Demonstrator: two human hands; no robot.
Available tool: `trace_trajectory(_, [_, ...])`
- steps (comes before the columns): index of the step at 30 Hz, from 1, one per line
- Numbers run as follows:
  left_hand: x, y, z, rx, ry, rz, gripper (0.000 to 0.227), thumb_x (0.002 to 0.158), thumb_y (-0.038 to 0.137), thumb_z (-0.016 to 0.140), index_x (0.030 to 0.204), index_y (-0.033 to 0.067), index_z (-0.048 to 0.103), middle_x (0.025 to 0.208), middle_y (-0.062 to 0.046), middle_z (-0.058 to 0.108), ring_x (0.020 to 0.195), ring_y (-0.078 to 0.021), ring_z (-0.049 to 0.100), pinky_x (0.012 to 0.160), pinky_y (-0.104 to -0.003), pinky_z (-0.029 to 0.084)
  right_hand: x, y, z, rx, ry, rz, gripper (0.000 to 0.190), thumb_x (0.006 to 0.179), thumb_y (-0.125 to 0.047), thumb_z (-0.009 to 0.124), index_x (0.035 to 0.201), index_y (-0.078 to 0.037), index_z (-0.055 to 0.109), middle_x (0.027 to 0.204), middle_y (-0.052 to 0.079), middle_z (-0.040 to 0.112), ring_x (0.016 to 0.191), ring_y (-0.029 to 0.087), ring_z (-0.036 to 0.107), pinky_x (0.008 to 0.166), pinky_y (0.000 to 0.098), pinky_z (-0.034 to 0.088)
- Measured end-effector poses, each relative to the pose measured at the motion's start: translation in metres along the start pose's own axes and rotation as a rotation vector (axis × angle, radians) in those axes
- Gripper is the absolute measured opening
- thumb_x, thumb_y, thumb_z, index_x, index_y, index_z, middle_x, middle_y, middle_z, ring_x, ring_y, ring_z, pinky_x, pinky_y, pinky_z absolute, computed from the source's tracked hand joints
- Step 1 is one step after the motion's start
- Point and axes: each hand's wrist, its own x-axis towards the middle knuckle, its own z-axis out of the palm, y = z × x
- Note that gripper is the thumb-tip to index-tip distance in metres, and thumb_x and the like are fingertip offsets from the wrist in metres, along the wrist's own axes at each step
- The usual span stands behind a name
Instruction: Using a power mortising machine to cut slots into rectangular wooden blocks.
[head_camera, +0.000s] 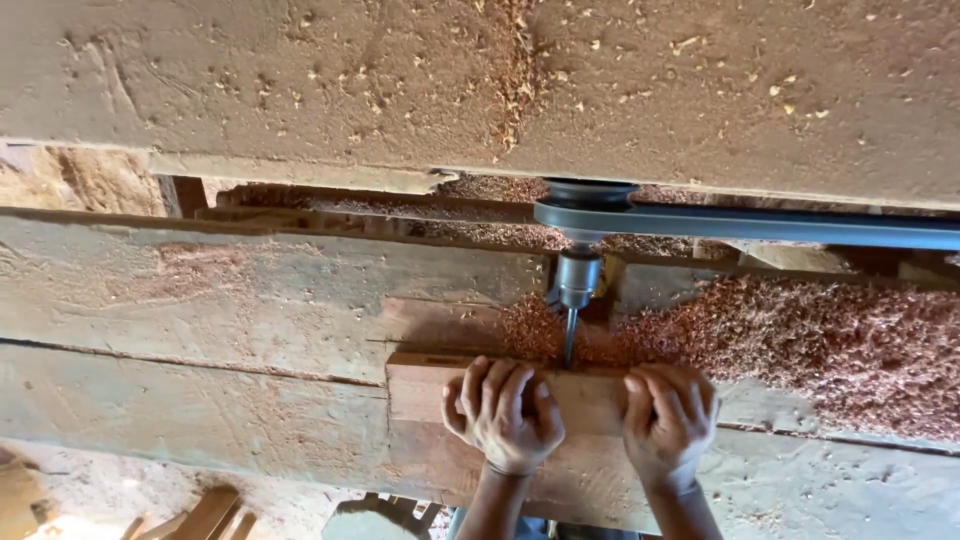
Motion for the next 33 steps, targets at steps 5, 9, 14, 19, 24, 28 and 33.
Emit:
trace_trajectory(5, [0.01,0.009,-0.007,0.01,-0.013,0.002,0.019,0.088,0.034,0.054,0.095,0.0228,0.067,0.095,0.006,0.071,0.11,-0.0226,0.062,0.109,-0.05,0.023,0.018,-0.009,-0.006,0.032,0.001,0.01,0.009,0.096,-0.011,0.069,0.09,-0.005,0.07,0.095,0.007,0.07,0.092,0.022,0.061,0.086,0.0373,0.052])
trace_trajectory(9, [0.008,0.009,-0.006,0.029,-0.005,0.004,0.02,0.089,0.034,0.051,0.096,0.0224,0.066,0.096,0.006,0.071,0.111,-0.0233,0.061,0.109,-0.05,0.024,0.021,-0.01,-0.007,0.02,0.025,-0.006,0.01,0.096,-0.014,0.07,0.091,-0.005,0.07,0.094,0.007,0.07,0.09,0.022,0.062,0.082,0.0371,0.052])
trace_trajectory(14, [0.006,0.005,-0.01,-0.011,0.022,0.034,0.021,0.086,0.034,0.054,0.096,0.0223,0.068,0.097,0.006,0.073,0.111,-0.0226,0.063,0.108,-0.049,0.025,0.001,-0.022,-0.007,-0.219,-0.017,0.06,0.009,0.101,-0.022,0.066,0.1,-0.013,0.069,0.103,0.001,0.07,0.098,0.021,0.062,0.087,0.0375,0.044])
trace_trajectory(19, [-0.003,-0.009,-0.016,-0.044,-0.012,0.077,0.023,0.086,0.035,0.057,0.097,0.0208,0.071,0.1,0.005,0.074,0.112,-0.0226,0.064,0.107,-0.049,0.028,-0.024,-0.035,-0.002,-0.358,0.007,0.097,0.017,0.106,-0.025,0.056,0.105,-0.011,0.064,0.11,0.007,0.065,0.107,0.028,0.061,0.091,0.0424,0.047])
trace_trajectory(24, [0.002,-0.013,-0.016,-0.061,0.015,0.095,0.021,0.083,0.034,0.059,0.097,0.0217,0.07,0.1,0.005,0.073,0.109,-0.0213,0.064,0.107,-0.048,0.027,-0.02,-0.037,0.005,-0.327,0.109,0.067,0.024,0.103,-0.03,0.064,0.094,-0.008,0.065,0.097,0.007,0.068,0.094,0.026,0.062,0.08,0.0405,0.05])
trace_trajectory(28, [0.003,-0.01,-0.014,-0.05,0.012,0.071,0.022,0.081,0.034,0.058,0.095,0.0211,0.07,0.098,0.005,0.073,0.109,-0.0226,0.065,0.107,-0.048,0.029,-0.012,-0.037,0.006,-0.353,0.107,0.052,0.025,0.105,-0.03,0.06,0.095,-0.008,0.065,0.098,0.009,0.066,0.091,0.026,0.061,0.076,0.0398,0.051])
trace_trajectory(33, [0.007,-0.009,-0.014,-0.03,0.031,0.066,0.023,0.083,0.034,0.055,0.095,0.0213,0.069,0.096,0.005,0.074,0.108,-0.0222,0.065,0.105,-0.048,0.029,-0.002,-0.045,0.002,-0.322,0.086,0.065,0.018,0.103,-0.024,0.067,0.093,-0.009,0.065,0.097,0.007,0.068,0.091,0.026,0.062,0.079,0.0417,0.047])
